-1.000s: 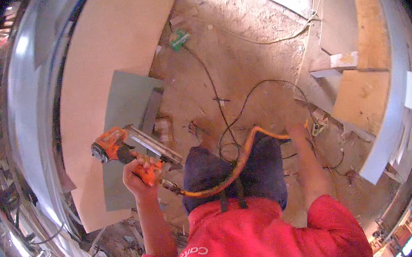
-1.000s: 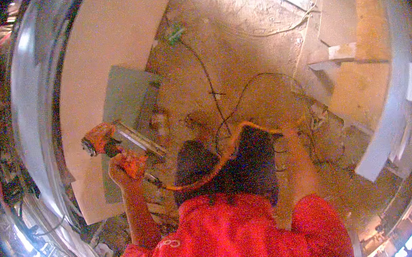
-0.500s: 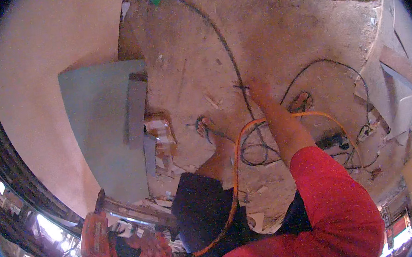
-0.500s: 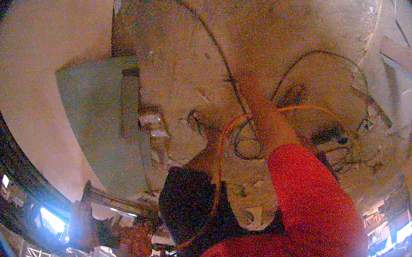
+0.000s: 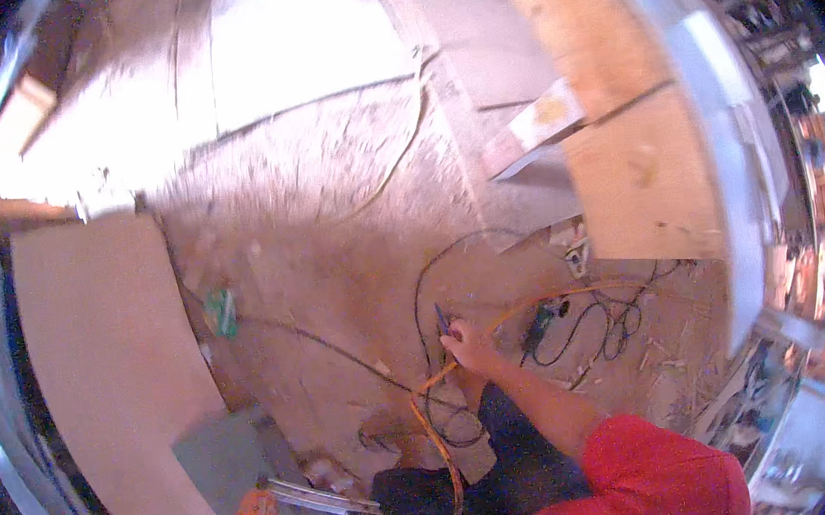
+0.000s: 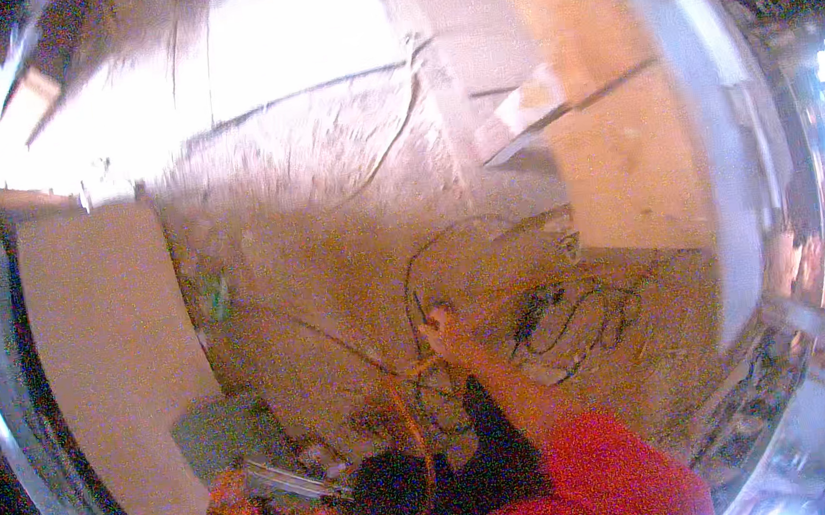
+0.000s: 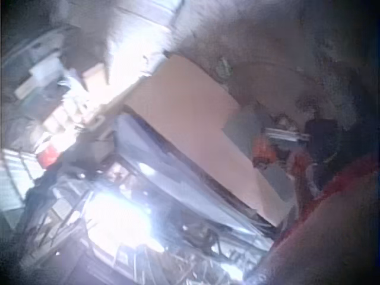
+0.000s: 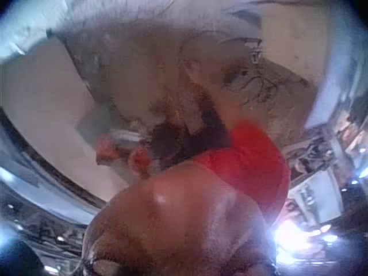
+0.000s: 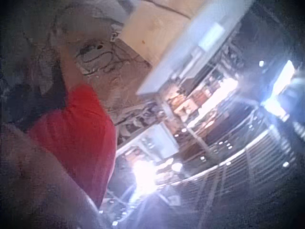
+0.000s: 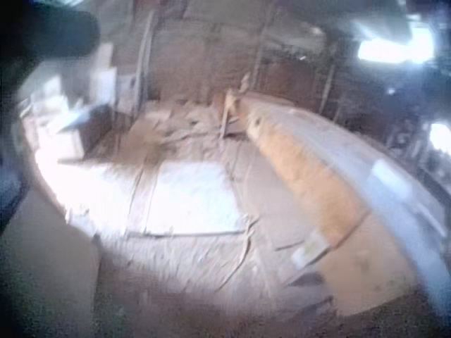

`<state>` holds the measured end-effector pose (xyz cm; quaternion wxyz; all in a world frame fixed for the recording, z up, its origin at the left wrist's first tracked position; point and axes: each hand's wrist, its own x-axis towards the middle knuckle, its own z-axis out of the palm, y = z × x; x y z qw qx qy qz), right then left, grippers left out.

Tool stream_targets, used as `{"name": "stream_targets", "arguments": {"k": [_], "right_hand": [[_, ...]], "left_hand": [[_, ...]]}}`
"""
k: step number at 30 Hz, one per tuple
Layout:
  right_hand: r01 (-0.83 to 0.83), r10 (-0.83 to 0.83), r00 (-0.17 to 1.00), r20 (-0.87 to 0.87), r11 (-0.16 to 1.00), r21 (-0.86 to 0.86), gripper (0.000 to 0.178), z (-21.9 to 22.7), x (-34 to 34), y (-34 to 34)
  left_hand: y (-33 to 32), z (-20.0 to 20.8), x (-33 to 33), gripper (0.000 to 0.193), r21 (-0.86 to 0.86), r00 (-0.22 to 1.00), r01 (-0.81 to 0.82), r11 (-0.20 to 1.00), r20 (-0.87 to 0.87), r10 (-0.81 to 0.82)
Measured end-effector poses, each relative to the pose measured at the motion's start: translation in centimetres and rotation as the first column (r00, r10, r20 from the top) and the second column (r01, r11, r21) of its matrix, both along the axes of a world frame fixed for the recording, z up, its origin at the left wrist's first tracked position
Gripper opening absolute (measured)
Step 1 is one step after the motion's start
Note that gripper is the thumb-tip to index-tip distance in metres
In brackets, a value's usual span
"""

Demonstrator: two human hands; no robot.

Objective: The person assembles a wooden frame by positioning white and natural wood strips on a workbench and securing them with a pneumatic nail gun. They handle multiple strips, aligning them and fastening them together to form a rectangular frame structure.

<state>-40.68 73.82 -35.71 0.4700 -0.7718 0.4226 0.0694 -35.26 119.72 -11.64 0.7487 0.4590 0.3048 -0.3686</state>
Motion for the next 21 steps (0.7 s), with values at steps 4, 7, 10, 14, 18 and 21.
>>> {"name": "stream_targets", "arguments": {"k": [4, 7, 10, 14, 18, 21], "right_hand": [[0.149, -0.119, 0.972, 0.205, 0.979, -0.139, 0.031, 21.1, -0.9, -4.6], [0.253, -0.211, 0.946, 0.246, 0.956, -0.152, 0.029, 36.4, -1.9, -8.2], [0.375, -0.266, 0.9, 0.345, 0.876, -0.303, 0.027, 44.5, -4.0, -13.9], [0.61, -0.476, 0.791, 0.384, 0.661, -0.437, 0.026, 49.3, -7.0, -29.8], [0.502, -0.525, 0.795, 0.303, 0.289, -0.815, 0.047, 50.6, -11.9, -48.0], [0.324, -0.602, 0.797, 0.04, 0.371, -0.87, 0.07, 53.4, -9.3, -54.1]], "left_hand": [[-3.8, 3.7, 5.5, 0.053, -0.008, 0.973, 0.224, 0.975, -0.062, -0.224], [-19.9, 16.3, 8.5, 0.019, 0.116, 0.937, 0.042, 0.992, 0.341, -0.08], [-23.8, 18.6, 12.1, 0.028, 0.07, 0.902, 0.023, 0.997, 0.429, -0.051], [-31.7, 22.5, 16.9, 0.033, 0.083, 0.834, -0.175, 0.981, 0.542, 0.103], [-35.2, 23.1, 21.8, 0.016, -0.022, 0.801, -0.064, 0.998, 0.595, 0.065], [-39.8, 26.1, 24.2, 0.021, 0.056, 0.774, -0.189, 0.98, 0.623, 0.114]]}}
